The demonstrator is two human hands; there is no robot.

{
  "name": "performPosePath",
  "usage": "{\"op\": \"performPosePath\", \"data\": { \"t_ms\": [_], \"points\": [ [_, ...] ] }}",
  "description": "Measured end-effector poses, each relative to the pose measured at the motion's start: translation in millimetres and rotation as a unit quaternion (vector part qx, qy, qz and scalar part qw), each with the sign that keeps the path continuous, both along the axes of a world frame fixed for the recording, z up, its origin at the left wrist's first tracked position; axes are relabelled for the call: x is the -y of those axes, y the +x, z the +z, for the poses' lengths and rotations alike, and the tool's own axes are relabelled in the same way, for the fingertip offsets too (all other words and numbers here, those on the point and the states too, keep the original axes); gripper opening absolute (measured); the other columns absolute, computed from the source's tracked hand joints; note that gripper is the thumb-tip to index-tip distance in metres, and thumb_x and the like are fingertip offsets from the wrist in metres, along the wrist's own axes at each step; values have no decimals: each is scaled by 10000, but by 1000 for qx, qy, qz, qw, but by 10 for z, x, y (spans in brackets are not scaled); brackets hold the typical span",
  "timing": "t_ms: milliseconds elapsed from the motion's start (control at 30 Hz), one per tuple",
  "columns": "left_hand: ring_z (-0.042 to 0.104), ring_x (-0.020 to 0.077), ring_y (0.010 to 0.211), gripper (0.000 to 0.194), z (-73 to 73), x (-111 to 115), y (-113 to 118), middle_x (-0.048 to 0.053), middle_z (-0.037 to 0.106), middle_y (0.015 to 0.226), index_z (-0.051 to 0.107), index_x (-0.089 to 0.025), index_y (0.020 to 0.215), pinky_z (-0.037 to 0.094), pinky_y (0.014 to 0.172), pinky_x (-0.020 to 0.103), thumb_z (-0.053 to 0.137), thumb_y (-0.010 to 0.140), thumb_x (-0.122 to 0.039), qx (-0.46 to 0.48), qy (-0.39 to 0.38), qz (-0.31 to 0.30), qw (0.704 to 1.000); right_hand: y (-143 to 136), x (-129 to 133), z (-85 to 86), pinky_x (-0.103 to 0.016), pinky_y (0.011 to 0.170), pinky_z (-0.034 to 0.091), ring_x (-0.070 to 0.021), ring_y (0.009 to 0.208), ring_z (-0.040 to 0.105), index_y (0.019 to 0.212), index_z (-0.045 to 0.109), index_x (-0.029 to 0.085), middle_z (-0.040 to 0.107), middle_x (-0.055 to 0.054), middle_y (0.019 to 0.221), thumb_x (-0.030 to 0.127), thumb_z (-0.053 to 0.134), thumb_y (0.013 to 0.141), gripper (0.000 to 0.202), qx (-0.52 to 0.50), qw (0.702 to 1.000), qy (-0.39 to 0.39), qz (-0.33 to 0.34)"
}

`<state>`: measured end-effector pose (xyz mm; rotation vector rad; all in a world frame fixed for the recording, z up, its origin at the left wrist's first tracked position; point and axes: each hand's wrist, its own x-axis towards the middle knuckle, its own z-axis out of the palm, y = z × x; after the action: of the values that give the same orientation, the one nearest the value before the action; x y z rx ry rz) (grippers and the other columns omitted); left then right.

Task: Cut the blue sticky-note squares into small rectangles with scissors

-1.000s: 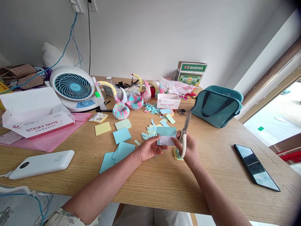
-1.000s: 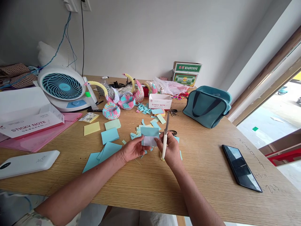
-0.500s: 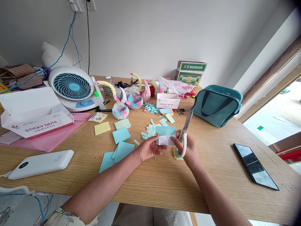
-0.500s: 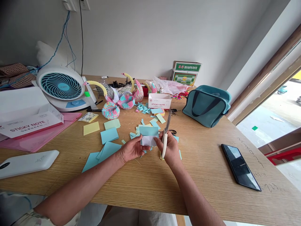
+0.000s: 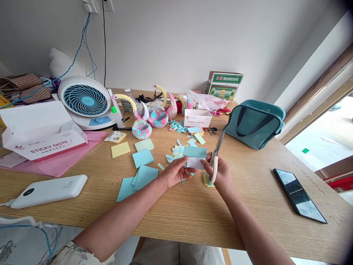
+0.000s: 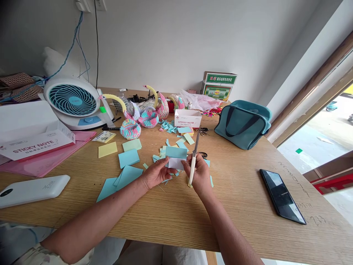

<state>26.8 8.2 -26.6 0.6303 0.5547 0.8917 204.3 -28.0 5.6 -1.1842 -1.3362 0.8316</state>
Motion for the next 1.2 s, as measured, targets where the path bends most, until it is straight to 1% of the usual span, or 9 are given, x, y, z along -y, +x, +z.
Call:
{"op": "performPosePath", "data": {
  "t_ms": [200,367,433,633,767,900,1033,1200],
  "points": [
    [761,218,725,448,41,44,35,80,772,845,677,-133,854,556,531,227,877,680,-494,-39,86,35,995,18,-43,-81,-278,620,402,-135,633,448,842,524,229,523,33,730,441,730,794,300,-10,1000,2,-20],
    [757,211,743,428,84,78,50,81,764,807,702,-115,893,551,558,226,890,679,-435,-86,124,42,988,22,-55,-84,-279,638,420,-145,664,470,838,535,232,542,25,748,467,727,783,309,-9,1000,4,-28],
    [753,211,732,429,80,84,54,86,762,798,707,-110,900,550,557,230,882,687,-438,-102,132,50,985,16,-51,-83,-276,620,409,-143,646,464,839,540,232,541,29,729,472,729,779,311,-8,999,-8,-30],
    [736,204,683,393,45,71,67,101,760,795,698,-111,822,545,543,245,851,712,-456,-136,145,87,976,-10,-55,-79,-273,583,390,-135,605,442,820,530,228,516,40,680,469,743,755,328,-27,999,-24,-19],
    [719,180,643,410,53,78,76,96,758,801,713,-108,813,543,530,239,846,710,-482,-158,154,88,971,-5,-56,-57,-275,584,386,-135,604,451,799,520,219,495,44,644,500,757,742,372,-57,998,-39,-13],
    [707,175,619,433,59,87,81,71,740,715,720,-120,785,551,535,242,828,715,-533,-182,180,84,963,3,-45,-26,-271,562,361,-143,597,462,822,529,213,522,35,627,537,762,726,410,-71,995,-73,-19],
    [721,187,667,485,43,82,80,94,754,769,740,-100,842,591,591,268,822,710,-559,-190,188,80,960,4,-41,-17,-277,575,362,-145,598,469,820,533,210,533,33,629,518,776,702,410,-78,994,-75,-21],
    [721,186,688,490,12,75,79,109,760,833,745,-88,901,590,598,273,826,719,-536,-176,171,94,965,8,-53,-28,-281,603,377,-149,627,480,838,555,208,538,28,657,499,780,712,388,-82,995,-60,-17]
  ]
}}
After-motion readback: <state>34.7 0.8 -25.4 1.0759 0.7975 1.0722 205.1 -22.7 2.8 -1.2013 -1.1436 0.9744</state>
